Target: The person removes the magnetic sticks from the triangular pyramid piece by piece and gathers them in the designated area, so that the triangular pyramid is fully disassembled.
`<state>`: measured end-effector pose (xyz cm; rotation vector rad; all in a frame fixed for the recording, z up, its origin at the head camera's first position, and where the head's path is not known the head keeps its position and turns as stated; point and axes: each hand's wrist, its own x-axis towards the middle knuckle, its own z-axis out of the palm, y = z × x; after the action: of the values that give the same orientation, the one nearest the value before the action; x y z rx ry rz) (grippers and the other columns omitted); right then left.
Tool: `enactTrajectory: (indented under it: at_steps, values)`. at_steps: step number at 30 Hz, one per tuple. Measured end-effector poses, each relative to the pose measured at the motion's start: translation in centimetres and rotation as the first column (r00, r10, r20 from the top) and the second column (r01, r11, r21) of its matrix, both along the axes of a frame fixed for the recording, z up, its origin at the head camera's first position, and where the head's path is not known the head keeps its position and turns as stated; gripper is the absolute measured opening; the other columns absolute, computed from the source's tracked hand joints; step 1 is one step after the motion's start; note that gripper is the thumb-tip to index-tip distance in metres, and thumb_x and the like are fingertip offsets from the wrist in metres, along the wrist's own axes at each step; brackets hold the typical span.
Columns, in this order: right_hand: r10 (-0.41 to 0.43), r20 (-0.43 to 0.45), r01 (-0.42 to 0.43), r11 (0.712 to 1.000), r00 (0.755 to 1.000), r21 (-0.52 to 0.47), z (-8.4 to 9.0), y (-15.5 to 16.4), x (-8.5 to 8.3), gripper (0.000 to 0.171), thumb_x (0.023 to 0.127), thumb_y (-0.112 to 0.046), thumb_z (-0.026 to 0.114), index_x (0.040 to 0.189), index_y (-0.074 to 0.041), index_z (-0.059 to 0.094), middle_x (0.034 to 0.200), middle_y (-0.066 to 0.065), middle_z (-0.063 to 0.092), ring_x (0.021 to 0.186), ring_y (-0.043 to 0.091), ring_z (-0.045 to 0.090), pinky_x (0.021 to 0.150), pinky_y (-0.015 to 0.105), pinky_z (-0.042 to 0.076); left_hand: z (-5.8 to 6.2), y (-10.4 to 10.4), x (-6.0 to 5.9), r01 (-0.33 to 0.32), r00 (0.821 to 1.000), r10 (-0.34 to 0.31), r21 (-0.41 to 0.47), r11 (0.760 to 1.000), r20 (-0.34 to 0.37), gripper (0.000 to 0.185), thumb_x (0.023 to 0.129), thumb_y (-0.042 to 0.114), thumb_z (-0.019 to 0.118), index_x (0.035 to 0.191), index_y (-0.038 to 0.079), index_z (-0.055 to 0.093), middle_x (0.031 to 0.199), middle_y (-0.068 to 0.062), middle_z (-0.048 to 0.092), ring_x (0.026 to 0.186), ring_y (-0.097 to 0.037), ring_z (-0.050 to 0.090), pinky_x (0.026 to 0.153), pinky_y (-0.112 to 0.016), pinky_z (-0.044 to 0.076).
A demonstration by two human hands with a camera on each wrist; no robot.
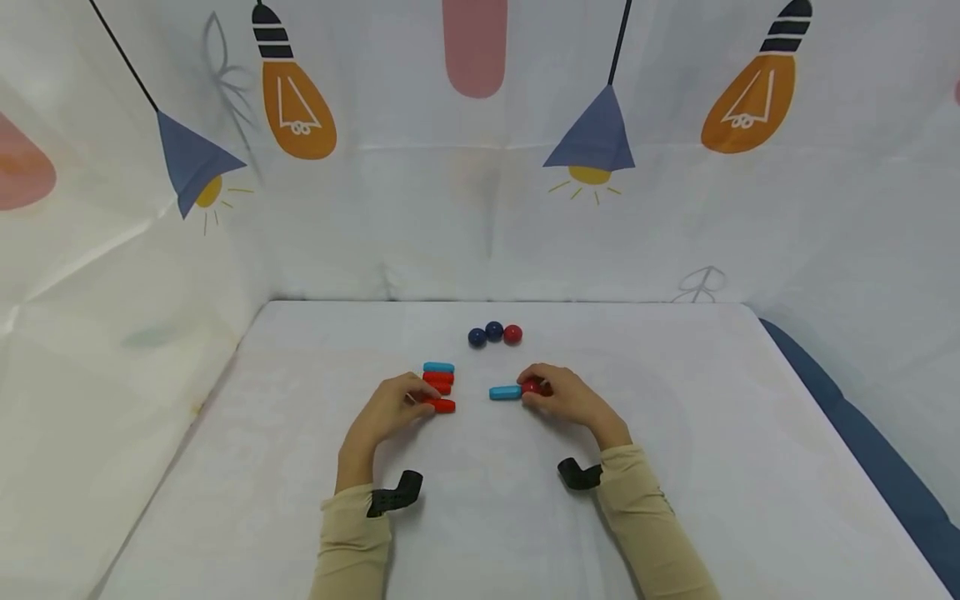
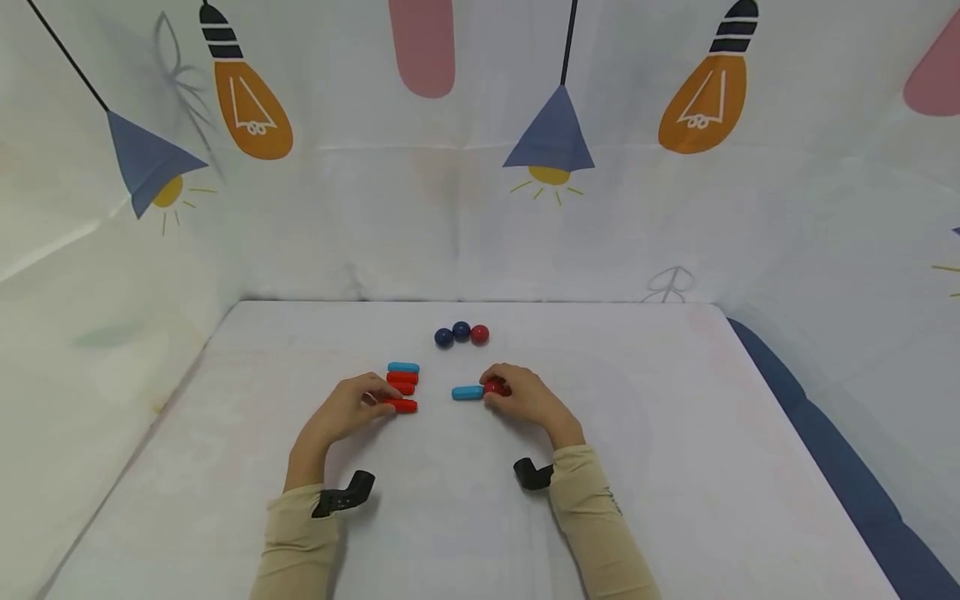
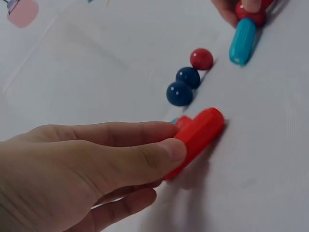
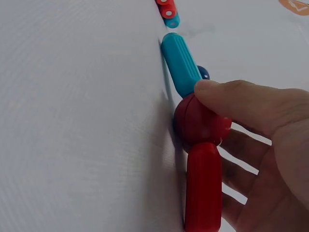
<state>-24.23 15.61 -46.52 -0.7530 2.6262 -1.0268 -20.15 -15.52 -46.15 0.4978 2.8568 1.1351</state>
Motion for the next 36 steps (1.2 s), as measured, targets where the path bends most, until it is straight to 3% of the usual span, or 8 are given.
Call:
enactTrajectory:
  at_steps: [8,11,14,17,21,26,31,36]
  values:
    - [-0.002,-0.004,0.002,1.000,1.000,0.015,0.0,-0.2,0.3,0.022,0.088,-0.017,0.064,0.110,-0.013,0.061,0.100,0.001,0.062,0.087,0.015,0.051,0.077,0.030,0.045,-1.0,-0.7,0.0,-0.128,0.991,0.129,0.048,0.991,-0.027,0.016,0.081,0.006,0.072,0.096,0.012,0.071,0.092,-0.004,0.061,0.088,-0.018,0.059,0.083,-0.036,0.051]
    - [-0.001,-0.014,0.001,1.000,1.000,0.016,-0.1,-0.4,0.3,0.021,0.088,-0.016,0.064,0.109,-0.013,0.061,0.099,0.001,0.062,0.086,0.015,0.051,0.077,0.029,0.045,-1.1,-0.6,0.0,-0.144,0.989,0.145,0.054,0.988,-0.015,0.016,0.082,0.008,0.072,0.097,0.012,0.068,0.092,-0.005,0.059,0.086,-0.018,0.057,0.080,-0.034,0.051]
    - [0.006,-0.021,-0.005,1.000,1.000,0.013,0.0,-0.6,0.4,0.021,0.087,-0.014,0.064,0.108,-0.013,0.061,0.099,0.001,0.062,0.086,0.015,0.051,0.077,0.029,0.045,-0.5,-0.1,0.1,-0.096,0.995,0.098,0.060,0.994,-0.021,0.018,0.082,0.011,0.073,0.098,0.011,0.067,0.091,-0.006,0.057,0.082,-0.018,0.055,0.072,-0.027,0.048]
    - [0.017,-0.036,-0.017,1.000,0.999,0.019,-0.1,-0.8,0.4,0.020,0.087,-0.014,0.064,0.106,-0.013,0.061,0.097,0.000,0.061,0.084,0.014,0.051,0.075,0.027,0.045,-0.2,1.8,0.1,-0.005,0.998,0.009,0.062,0.998,-0.062,0.019,0.082,0.012,0.073,0.099,0.010,0.066,0.090,-0.007,0.056,0.080,-0.018,0.054,0.068,-0.025,0.046]
    - [0.033,-0.074,-0.032,0.999,0.997,0.009,-0.2,-1.2,0.4,0.018,0.085,-0.014,0.065,0.102,-0.014,0.061,0.090,-0.002,0.061,0.079,0.012,0.051,0.071,0.024,0.045,-0.8,5.9,0.0,0.080,0.993,-0.078,0.023,0.997,-0.089,0.025,0.084,0.016,0.072,0.107,0.012,0.063,0.098,-0.006,0.058,0.089,-0.018,0.055,0.079,-0.030,0.050]
    - [0.045,-0.109,-0.048,0.998,0.993,-0.026,-0.4,-1.8,0.7,0.019,0.080,-0.011,0.066,0.099,-0.012,0.062,0.088,-0.001,0.062,0.077,0.011,0.053,0.069,0.022,0.045,-2.1,9.0,0.0,0.050,0.993,-0.057,-0.069,0.996,-0.102,0.029,0.083,0.016,0.072,0.110,0.014,0.064,0.102,-0.003,0.062,0.093,-0.017,0.053,0.082,-0.029,0.049]
    - [0.040,-0.106,-0.042,0.999,0.994,-0.011,-0.4,-2.1,1.1,0.021,0.079,-0.011,0.067,0.099,-0.013,0.063,0.093,-0.001,0.063,0.082,0.011,0.053,0.073,0.023,0.045,-2.1,8.7,0.3,0.061,0.992,-0.070,-0.078,0.995,-0.109,0.022,0.084,0.014,0.071,0.105,0.013,0.068,0.097,0.000,0.066,0.091,-0.015,0.056,0.082,-0.030,0.049]
    - [0.042,-0.086,-0.042,0.999,0.995,0.002,0.0,-2.1,1.1,0.019,0.082,-0.011,0.066,0.101,-0.012,0.064,0.097,0.000,0.065,0.083,0.012,0.054,0.074,0.024,0.046,-0.6,6.7,0.3,0.087,0.995,-0.089,-0.031,0.996,-0.047,0.019,0.084,0.012,0.070,0.103,0.013,0.070,0.098,0.000,0.061,0.093,-0.015,0.057,0.086,-0.032,0.049]
